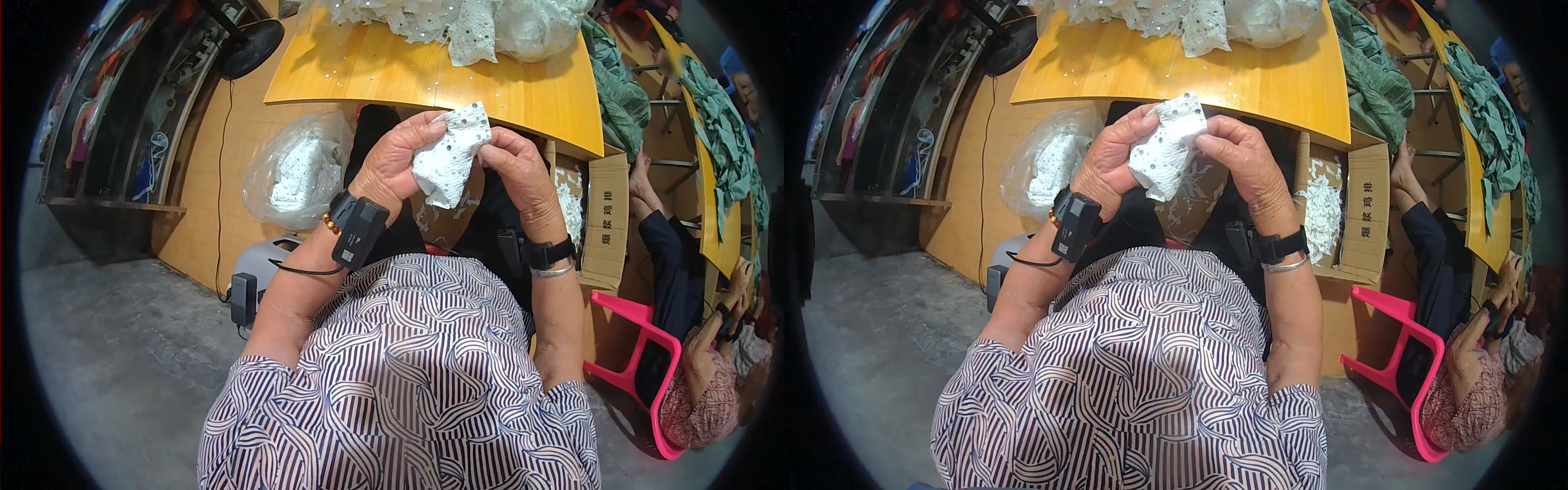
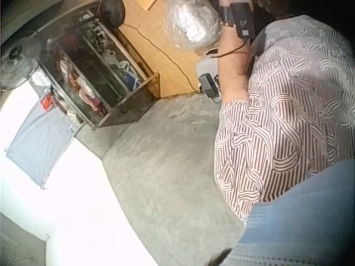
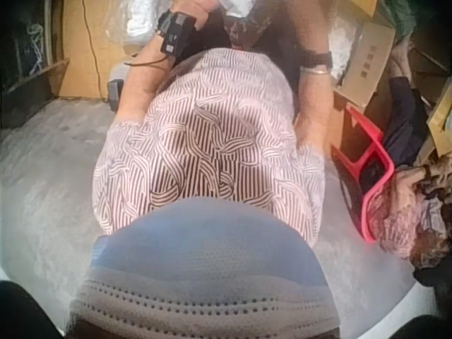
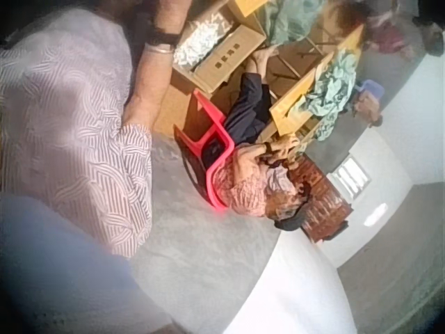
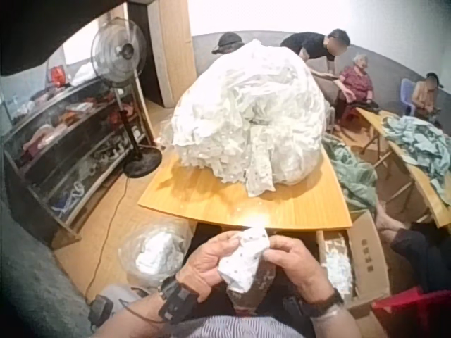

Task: Sorting and separating small white lace or textile pieces from a bundle.

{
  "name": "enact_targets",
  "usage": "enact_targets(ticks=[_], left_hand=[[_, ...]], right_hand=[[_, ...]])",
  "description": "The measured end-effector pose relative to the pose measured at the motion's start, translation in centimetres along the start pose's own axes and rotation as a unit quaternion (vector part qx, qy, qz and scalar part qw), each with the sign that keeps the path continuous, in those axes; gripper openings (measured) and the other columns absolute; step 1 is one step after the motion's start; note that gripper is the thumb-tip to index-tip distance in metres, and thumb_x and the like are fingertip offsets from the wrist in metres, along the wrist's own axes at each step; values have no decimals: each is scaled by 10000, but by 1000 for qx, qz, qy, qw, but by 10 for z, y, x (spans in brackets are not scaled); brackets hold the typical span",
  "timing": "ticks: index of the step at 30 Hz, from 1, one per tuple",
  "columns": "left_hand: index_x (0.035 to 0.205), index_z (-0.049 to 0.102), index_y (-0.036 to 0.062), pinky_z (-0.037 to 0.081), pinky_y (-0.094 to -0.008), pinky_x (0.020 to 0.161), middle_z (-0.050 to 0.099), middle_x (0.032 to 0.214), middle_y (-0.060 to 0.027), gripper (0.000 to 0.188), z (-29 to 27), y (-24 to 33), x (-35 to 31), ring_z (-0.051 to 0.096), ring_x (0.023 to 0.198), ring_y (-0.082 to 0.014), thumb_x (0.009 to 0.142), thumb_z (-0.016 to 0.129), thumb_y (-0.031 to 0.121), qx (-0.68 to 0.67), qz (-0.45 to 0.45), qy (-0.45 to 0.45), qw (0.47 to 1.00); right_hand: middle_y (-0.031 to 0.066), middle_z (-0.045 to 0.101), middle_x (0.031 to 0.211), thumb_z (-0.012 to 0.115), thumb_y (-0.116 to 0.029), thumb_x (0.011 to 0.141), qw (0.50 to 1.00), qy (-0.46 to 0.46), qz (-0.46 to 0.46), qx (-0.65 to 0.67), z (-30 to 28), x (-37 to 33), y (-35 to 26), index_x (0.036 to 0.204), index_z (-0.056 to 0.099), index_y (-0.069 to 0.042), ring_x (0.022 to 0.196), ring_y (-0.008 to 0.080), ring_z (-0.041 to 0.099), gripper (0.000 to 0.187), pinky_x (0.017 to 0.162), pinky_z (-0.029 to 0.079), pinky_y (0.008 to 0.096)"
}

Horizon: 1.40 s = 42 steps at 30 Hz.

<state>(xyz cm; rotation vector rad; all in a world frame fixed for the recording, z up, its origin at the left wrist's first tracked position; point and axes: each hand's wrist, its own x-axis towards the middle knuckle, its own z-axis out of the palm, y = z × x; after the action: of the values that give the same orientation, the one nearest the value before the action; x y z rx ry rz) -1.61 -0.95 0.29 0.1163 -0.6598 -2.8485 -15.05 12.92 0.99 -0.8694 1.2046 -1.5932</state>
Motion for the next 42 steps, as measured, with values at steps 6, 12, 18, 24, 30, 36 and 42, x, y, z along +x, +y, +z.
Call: enact_targets(ticks=[6, 12, 18, 24, 30, 36, 42], left_hand=[[1032, 547, -18, 484, -339, 811, 598, 985, -108, 292, -26, 8, -14, 595, 888, -199, 765, 601, 87, 138, -29, 28, 990], [1075, 513, 19, 462, -250, 731, 585, 937, -44, 442, -8, -7, -17, 571, 812, -130, 692, 690, 151, 256, -42, 26, 965], [1002, 542, 14, 444, -238, 730, 587, 892, -34, 372, 15, -14, -12, 556, 792, -115, 670, 689, 98, 358, -16, 47, 933], [897, 591, -1, 452, -233, 694, 603, 820, -49, 216, 13, -19, -14, 566, 729, -117, 701, 662, 55, 235, -30, 87, 968], [849, 597, 4, 468, -232, 615, 592, 763, -32, 161, 12, -18, -16, 570, 665, -112, 720, 662, 73, 205, -39, 63, 976], [954, 591, 13, 474, -237, 657, 606, 781, -30, 284, 25, -8, -21, 585, 705, -111, 684, 667, 59, 224, -40, 54, 972], [1171, 502, 95, 457, -227, 646, 555, 767, 1, 629, 31, -15, -15, 543, 689, -97, 590, 728, 18, 265, -57, 14, 962]], right_hand=[[22, 579, 683, 594, -132, 813, 995, 5, 37, 94, -1, -1, -13, 854, 583, -24, 562, 90, 554, 116, 531, 480, 209], [-4, 539, 612, 609, -173, 804, 996, -21, 91, -18, 12, 1, -29, 821, 588, -24, 500, 56, 503, 151, 448, 419, 168], [-19, 514, 596, 590, -163, 805, 982, -31, 112, -148, 19, 3, -39, 803, 591, -34, 513, 33, 471, 130, 428, 382, 158], [-13, 517, 595, 582, -143, 796, 956, -32, 52, -287, 16, 3, -46, 775, 576, -24, 538, 53, 478, 121, 460, 389, 192], [92, 536, 614, 564, -96, 775, 823, 2, -108, -558, 6, 4, -24, 783, 553, -15, 544, 186, 530, 82, 513, 421, 285], [187, 559, 670, 554, -119, 745, 761, 173, -58, -623, -50, -39, -28, 781, 555, -46, 685, 366, 563, 81, 600, 442, 419], [81, 592, 800, 618, -57, 692, 572, 213, -168, -774, -71, -69, -28, 1033, 562, -71, 687, 280, 567, 345, 625, 463, 335]])
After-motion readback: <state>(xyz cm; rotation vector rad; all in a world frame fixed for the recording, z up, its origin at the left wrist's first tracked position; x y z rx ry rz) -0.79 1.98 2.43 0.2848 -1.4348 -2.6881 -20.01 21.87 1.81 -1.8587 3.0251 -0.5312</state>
